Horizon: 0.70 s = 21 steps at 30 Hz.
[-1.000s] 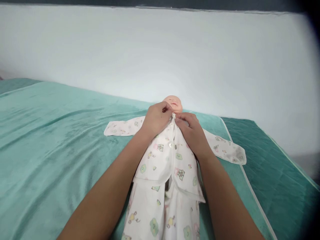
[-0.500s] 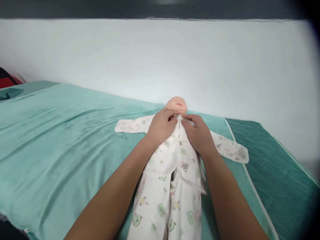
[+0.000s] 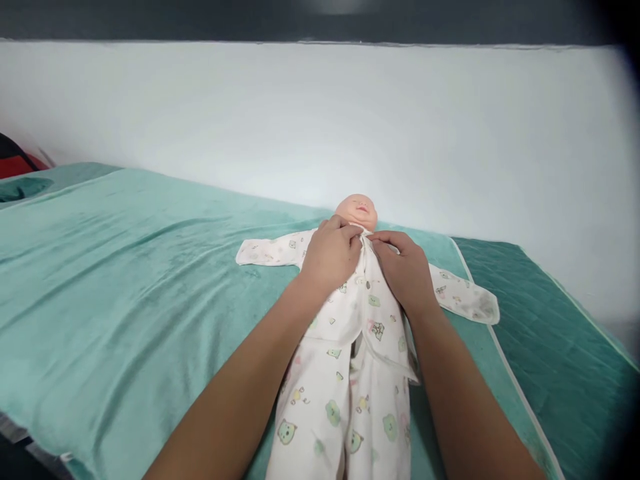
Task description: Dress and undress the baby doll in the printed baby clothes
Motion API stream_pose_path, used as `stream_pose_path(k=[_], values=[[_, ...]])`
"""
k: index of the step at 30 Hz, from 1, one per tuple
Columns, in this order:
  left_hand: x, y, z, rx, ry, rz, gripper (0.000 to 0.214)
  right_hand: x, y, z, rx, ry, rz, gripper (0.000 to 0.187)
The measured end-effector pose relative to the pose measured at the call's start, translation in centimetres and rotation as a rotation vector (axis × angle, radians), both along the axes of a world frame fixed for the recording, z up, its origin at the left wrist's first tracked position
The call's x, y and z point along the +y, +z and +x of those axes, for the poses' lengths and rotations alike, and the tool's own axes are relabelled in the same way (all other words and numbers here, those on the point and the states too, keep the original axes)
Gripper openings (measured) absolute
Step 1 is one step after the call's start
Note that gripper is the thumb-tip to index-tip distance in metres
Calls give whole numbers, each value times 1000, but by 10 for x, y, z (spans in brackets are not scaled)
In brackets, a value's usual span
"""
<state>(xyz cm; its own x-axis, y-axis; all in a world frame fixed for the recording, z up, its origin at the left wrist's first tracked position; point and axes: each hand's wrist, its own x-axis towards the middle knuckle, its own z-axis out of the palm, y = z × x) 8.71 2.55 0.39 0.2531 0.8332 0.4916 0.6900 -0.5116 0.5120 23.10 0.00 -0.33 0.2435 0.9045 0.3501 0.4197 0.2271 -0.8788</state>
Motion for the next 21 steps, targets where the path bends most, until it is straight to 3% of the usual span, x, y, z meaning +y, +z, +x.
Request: stream_pose_path(k=[6, 12, 21], values=[[2, -2, 0, 61, -2, 41, 39, 1, -1, 0, -17, 21, -4, 24], [1, 0, 1, 54, 17, 7, 38, 5, -4, 6, -108, 135, -28, 29], [2, 1, 0, 60, 12, -4, 36, 2, -6, 9, -162, 140, 42, 30]])
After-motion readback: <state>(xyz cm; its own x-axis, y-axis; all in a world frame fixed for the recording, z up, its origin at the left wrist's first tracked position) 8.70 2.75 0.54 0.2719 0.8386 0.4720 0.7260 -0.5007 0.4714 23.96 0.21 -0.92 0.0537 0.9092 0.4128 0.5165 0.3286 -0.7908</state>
